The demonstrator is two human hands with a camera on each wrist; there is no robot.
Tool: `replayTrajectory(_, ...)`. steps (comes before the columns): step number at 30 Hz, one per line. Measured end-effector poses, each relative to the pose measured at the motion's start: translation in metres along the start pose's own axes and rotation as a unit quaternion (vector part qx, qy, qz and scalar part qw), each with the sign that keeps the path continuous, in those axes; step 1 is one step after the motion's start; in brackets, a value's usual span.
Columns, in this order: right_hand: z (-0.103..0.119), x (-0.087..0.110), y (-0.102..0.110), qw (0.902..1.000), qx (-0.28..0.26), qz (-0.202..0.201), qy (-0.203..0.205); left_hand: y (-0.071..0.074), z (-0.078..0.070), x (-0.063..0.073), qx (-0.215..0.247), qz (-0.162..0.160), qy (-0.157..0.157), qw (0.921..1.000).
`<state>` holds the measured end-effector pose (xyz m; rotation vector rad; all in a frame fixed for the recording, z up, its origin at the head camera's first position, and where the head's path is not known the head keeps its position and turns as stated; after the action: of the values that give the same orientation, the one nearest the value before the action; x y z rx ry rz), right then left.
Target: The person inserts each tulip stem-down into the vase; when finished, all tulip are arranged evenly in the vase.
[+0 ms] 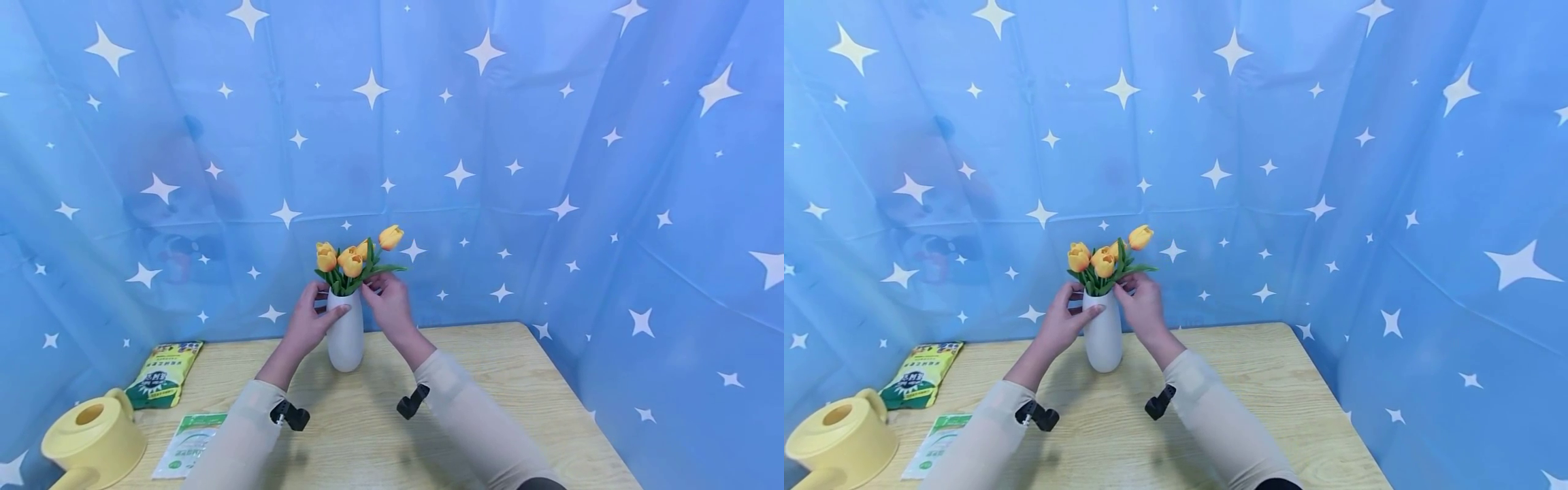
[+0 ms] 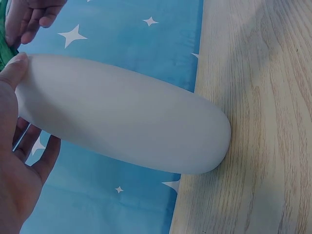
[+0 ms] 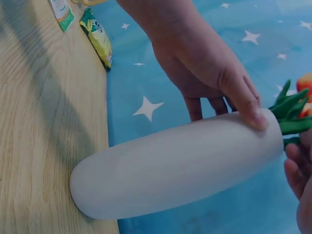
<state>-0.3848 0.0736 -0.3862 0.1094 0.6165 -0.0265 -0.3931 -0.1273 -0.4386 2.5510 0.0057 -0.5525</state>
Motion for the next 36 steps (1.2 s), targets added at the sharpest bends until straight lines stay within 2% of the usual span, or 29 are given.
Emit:
replayTrajectory(4,-0.001,-0.001,-0.001,0.9996,-0.011,-0.003,0.024,0.001,0.0,0.0,-0.003,0.0,0.002,1.0)
replayTrajectory(7,0.0,-0.002,0.001,0.9983,-0.04,-0.01,0.041,0.002,-0.001,0.0,-0.003,0.002,0.006,1.0)
replayTrajectory(10,0.0,-0.003,0.002,0.9975,-0.056,-0.014,0.041,0.002,0.0,0.0,-0.002,0.004,0.01,0.9999)
replayTrajectory(17,-0.005,-0.001,0.001,0.9992,-0.013,-0.013,0.034,0.001,0.0,0.0,0.002,0.005,0.005,1.0)
replayTrajectory(23,-0.012,0.002,-0.002,0.9998,-0.013,-0.01,0.014,0.0,-0.001,0.0,0.004,0.007,0.003,1.0)
replayTrajectory(30,-0.01,0.001,-0.006,0.9997,0.0,-0.006,0.026,0.001,-0.001,0.0,0.001,0.003,-0.001,1.0)
replayTrajectory(36,-0.012,0.002,-0.009,0.9997,0.025,0.008,-0.003,0.001,0.0,-0.001,0.004,0.002,-0.007,1.0)
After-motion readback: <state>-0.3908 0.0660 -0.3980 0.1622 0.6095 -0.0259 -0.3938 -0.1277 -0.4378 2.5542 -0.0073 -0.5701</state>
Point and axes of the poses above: each hand's wrist, its own x-axis away from the middle knuckle, its own y-axis out of the back of the hand, z = x × y, the point moved 4 cm from there along -x, towards the middle knuckle, and after that the axes turned 10 degrees about -x, right-handed, at the moved point
